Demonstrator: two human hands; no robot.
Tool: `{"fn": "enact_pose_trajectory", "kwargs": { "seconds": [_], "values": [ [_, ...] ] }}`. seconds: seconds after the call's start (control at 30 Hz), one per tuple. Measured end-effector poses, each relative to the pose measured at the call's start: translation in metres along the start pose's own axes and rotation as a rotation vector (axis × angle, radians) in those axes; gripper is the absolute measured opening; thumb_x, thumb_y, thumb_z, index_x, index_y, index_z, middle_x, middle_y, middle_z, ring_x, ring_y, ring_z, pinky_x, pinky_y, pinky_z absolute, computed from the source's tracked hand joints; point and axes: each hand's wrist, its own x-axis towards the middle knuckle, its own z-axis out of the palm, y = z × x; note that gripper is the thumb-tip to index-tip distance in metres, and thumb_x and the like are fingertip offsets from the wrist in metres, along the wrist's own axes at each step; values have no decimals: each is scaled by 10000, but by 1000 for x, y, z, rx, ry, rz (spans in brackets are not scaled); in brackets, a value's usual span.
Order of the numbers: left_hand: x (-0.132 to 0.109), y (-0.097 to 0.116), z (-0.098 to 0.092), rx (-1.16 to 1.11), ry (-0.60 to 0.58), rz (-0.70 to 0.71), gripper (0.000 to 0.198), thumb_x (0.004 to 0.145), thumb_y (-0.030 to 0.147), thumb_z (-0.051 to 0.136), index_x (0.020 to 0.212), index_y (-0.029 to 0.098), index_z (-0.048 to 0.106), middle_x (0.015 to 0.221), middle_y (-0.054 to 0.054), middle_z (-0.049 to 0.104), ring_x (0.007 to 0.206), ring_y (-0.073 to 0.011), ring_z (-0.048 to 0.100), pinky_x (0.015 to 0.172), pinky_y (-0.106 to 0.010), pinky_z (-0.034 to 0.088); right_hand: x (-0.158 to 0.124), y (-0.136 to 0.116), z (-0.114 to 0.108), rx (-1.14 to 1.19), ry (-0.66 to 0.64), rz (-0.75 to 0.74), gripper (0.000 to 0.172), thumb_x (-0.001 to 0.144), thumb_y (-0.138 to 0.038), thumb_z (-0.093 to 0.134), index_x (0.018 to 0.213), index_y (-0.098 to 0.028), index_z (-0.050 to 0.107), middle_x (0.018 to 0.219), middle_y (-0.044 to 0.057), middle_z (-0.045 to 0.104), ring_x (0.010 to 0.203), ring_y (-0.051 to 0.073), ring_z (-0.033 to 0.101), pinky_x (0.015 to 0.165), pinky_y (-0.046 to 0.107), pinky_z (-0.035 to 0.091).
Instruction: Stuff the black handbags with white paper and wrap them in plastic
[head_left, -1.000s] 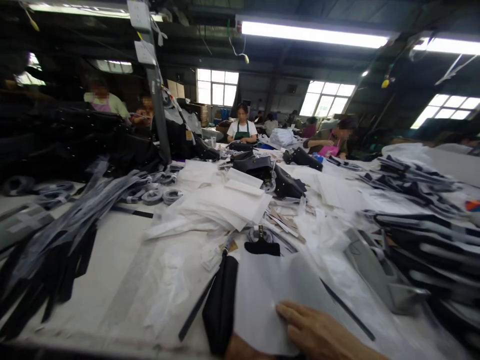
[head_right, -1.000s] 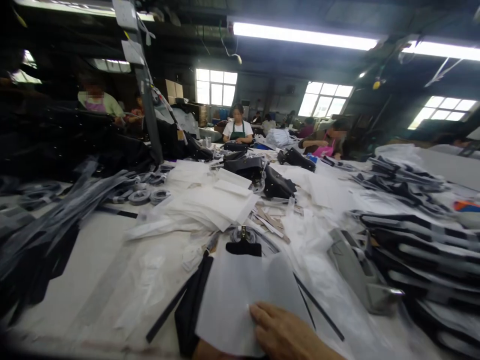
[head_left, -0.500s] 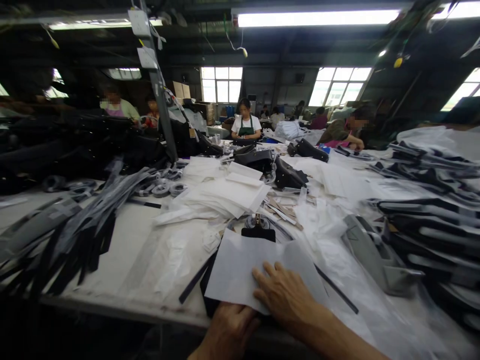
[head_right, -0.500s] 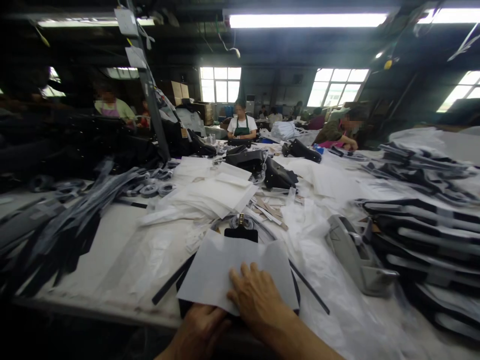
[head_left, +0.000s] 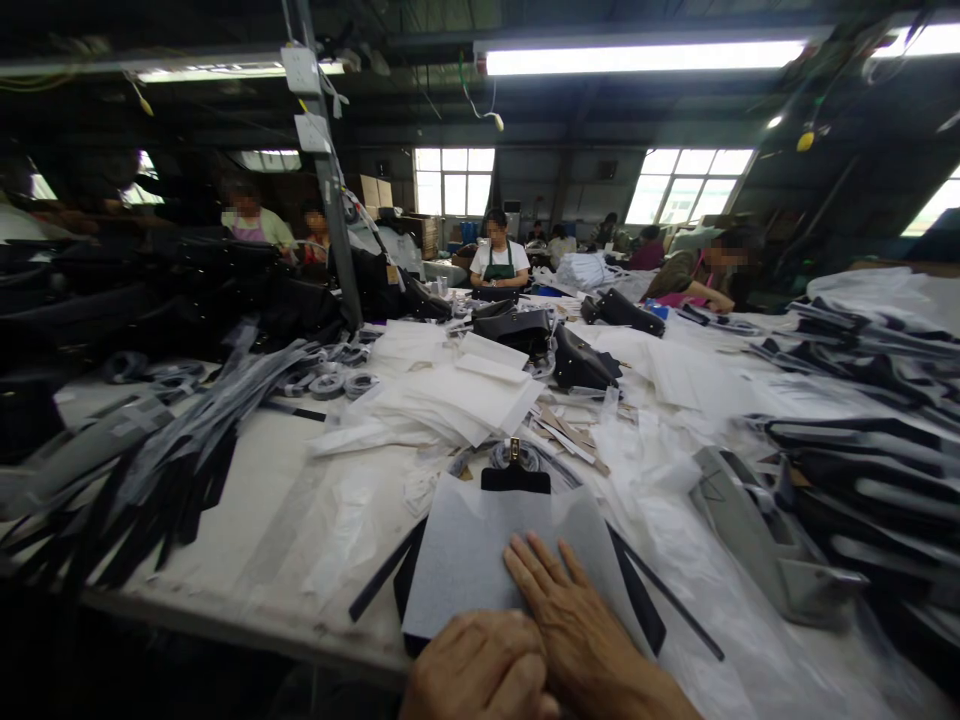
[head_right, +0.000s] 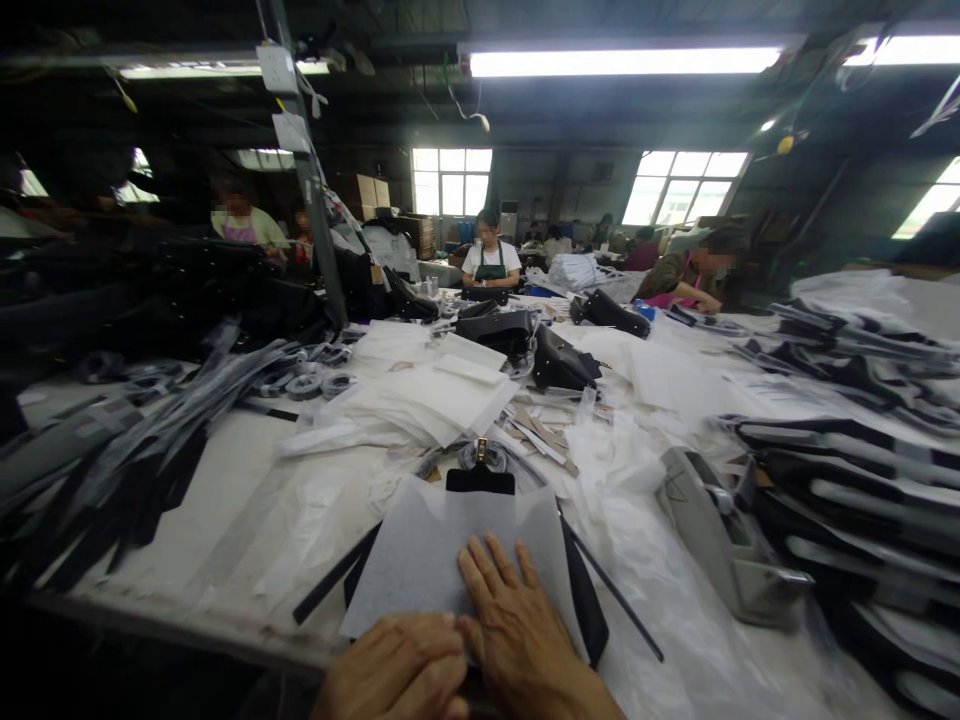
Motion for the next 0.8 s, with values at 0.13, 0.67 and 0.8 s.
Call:
{"fn": "enact_pose_trajectory", "kwargs": {
  "seconds": [0.13, 0.67, 0.8],
  "values": [
    [19, -20, 33, 46, -193, -204, 358, 948, 168, 494, 1299, 164, 562, 1254, -93, 692, 1170, -229, 650, 1059, -420, 494, -2, 6, 6, 9, 49, 3, 582, 999, -382, 491, 1536, -193, 370, 1588, 149, 319, 1483, 346, 270, 1195, 618, 221],
    [5, -31, 71, -57, -266, -461, 414, 863, 120, 595, 1272, 150, 539, 1233, -121, 693, 1162, -256, 656, 1116, -507, 438, 37, -8, -51, -48, -61, 57, 139, 851, -131, 594, 867, -158, 730, 871, 92, 735, 831, 230, 676, 755, 301, 489],
    [3, -35, 61, -158, -231, -405, 416, 820, 93, 657, 1204, 222, 561, 1211, -49, 701, 1190, -246, 635, 1125, -515, 428, 22, 21, -29, 317, 149, -8, 52, 854, -236, 678, 849, -188, 697, 871, 20, 704, 852, 177, 637, 792, 267, 478]
  ]
}}
